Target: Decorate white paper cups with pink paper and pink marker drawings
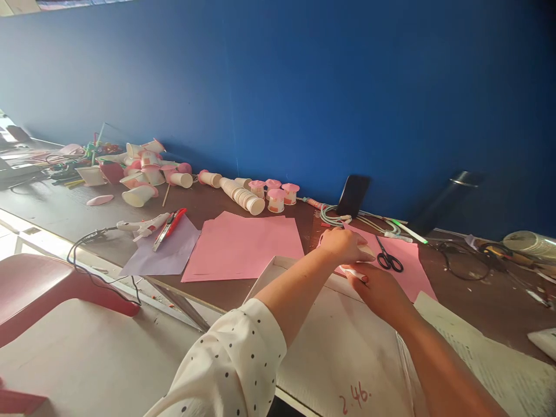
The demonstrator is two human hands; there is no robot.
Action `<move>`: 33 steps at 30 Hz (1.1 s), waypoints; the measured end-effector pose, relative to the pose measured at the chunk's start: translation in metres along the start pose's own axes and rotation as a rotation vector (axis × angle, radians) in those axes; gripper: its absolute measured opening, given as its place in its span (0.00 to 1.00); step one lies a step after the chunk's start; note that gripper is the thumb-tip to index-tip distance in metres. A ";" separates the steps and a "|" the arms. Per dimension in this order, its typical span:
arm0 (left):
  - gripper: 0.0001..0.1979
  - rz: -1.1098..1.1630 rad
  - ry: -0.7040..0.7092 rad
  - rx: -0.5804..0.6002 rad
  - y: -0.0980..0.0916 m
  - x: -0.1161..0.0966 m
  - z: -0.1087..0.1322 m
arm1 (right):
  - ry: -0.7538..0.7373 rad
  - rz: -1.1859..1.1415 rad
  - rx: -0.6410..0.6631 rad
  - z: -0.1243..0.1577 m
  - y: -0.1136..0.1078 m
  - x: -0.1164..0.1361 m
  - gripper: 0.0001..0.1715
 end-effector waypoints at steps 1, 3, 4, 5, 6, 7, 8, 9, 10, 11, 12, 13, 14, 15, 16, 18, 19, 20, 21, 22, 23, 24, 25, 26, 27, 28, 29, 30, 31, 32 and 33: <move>0.25 0.000 -0.002 -0.001 0.000 0.000 0.000 | -0.001 -0.009 0.009 0.000 0.000 -0.001 0.22; 0.25 -0.005 -0.002 0.005 0.000 0.000 0.000 | 0.015 -0.026 0.029 0.000 0.001 -0.005 0.23; 0.25 -0.007 -0.001 0.010 0.001 0.000 0.000 | 0.025 -0.037 0.037 0.000 0.001 -0.008 0.24; 0.25 -0.008 -0.002 0.013 0.001 0.000 0.001 | 0.034 -0.047 0.044 0.000 0.001 -0.011 0.24; 0.25 -0.006 -0.003 0.015 0.000 0.000 0.001 | 0.038 -0.056 0.049 0.000 0.002 -0.014 0.24; 0.25 -0.004 -0.004 0.015 0.000 0.000 0.001 | 0.040 -0.064 0.051 0.000 0.002 -0.017 0.23; 0.25 0.001 -0.005 0.015 0.000 0.000 0.001 | 0.041 -0.068 0.052 0.000 0.002 -0.019 0.23; 0.25 0.006 -0.005 0.014 0.000 0.000 0.001 | 0.042 -0.069 0.054 -0.001 0.002 -0.021 0.23; 0.24 0.010 -0.004 0.014 0.000 0.000 0.001 | 0.044 -0.068 0.057 -0.001 0.002 -0.024 0.23; 0.24 0.012 -0.005 0.017 0.000 0.000 0.001 | 0.044 -0.066 0.058 -0.001 0.002 -0.026 0.23; 0.24 0.013 -0.006 0.019 0.001 0.000 0.001 | 0.043 -0.063 0.059 -0.001 0.002 -0.027 0.23; 0.24 0.012 -0.009 0.021 0.001 0.001 0.001 | 0.041 -0.060 0.060 -0.001 0.001 -0.028 0.23; 0.24 0.010 -0.011 0.020 0.001 0.001 0.001 | 0.038 -0.055 0.058 0.000 0.000 -0.029 0.23; 0.24 0.007 -0.012 0.018 0.001 0.001 0.001 | 0.038 -0.049 0.051 0.000 -0.001 -0.029 0.23; 0.25 0.006 -0.011 0.013 0.001 0.001 0.001 | 0.038 -0.043 0.045 0.001 -0.002 -0.029 0.22; 0.25 0.006 -0.006 0.007 0.001 0.000 0.001 | 0.038 -0.033 0.031 0.003 -0.004 -0.029 0.21; 0.24 0.008 -0.004 0.006 0.001 0.000 0.001 | 0.040 -0.030 0.026 0.003 -0.005 -0.029 0.21; 0.24 0.012 -0.005 0.005 0.001 0.000 0.001 | 0.044 -0.030 0.022 0.004 -0.006 -0.030 0.20; 0.24 0.016 -0.007 0.003 0.001 0.000 0.001 | 0.051 -0.032 0.020 0.005 -0.006 -0.031 0.20; 0.24 0.019 -0.010 0.002 0.001 0.001 0.000 | 0.057 -0.039 0.018 0.006 -0.007 -0.032 0.20; 0.24 0.021 -0.011 0.000 0.001 0.001 0.000 | 0.064 -0.050 0.020 0.007 -0.006 -0.034 0.21; 0.23 0.019 -0.011 0.001 0.001 0.001 0.000 | 0.071 -0.064 0.026 0.008 -0.006 -0.036 0.22; 0.23 0.015 -0.011 0.004 0.001 0.001 0.000 | 0.079 -0.080 0.035 0.008 -0.005 -0.038 0.23; 0.22 0.011 -0.007 0.007 0.001 0.000 0.001 | 0.089 -0.097 0.046 0.009 -0.004 -0.041 0.24; 0.21 0.006 -0.003 0.010 0.001 0.000 0.001 | 0.099 -0.113 0.061 0.009 -0.002 -0.044 0.25; 0.21 0.004 0.001 0.011 0.000 0.000 0.001 | 0.108 -0.128 0.076 0.010 -0.001 -0.047 0.25; 0.22 0.003 0.004 0.011 0.000 -0.001 0.002 | 0.117 -0.141 0.092 0.011 0.001 -0.049 0.26; 0.22 0.004 0.005 0.011 0.000 -0.001 0.002 | 0.124 -0.153 0.105 0.011 0.002 -0.051 0.27; 0.23 0.005 0.004 0.011 -0.001 -0.001 0.003 | 0.128 -0.162 0.116 0.012 0.003 -0.052 0.27; 0.23 0.006 0.003 0.011 -0.001 0.000 0.003 | 0.132 -0.170 0.125 0.012 0.003 -0.054 0.28; 0.23 0.006 0.002 0.012 -0.001 0.000 0.003 | 0.137 -0.175 0.133 0.013 0.004 -0.054 0.28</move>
Point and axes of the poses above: each hand's wrist, its own z-axis away from the middle knuckle, its own y-axis out of the palm, x = y × z, the point moved 10 cm from there along -z, towards the middle knuckle, and after that the axes turned 7 degrees about x, right-handed, at the moved point
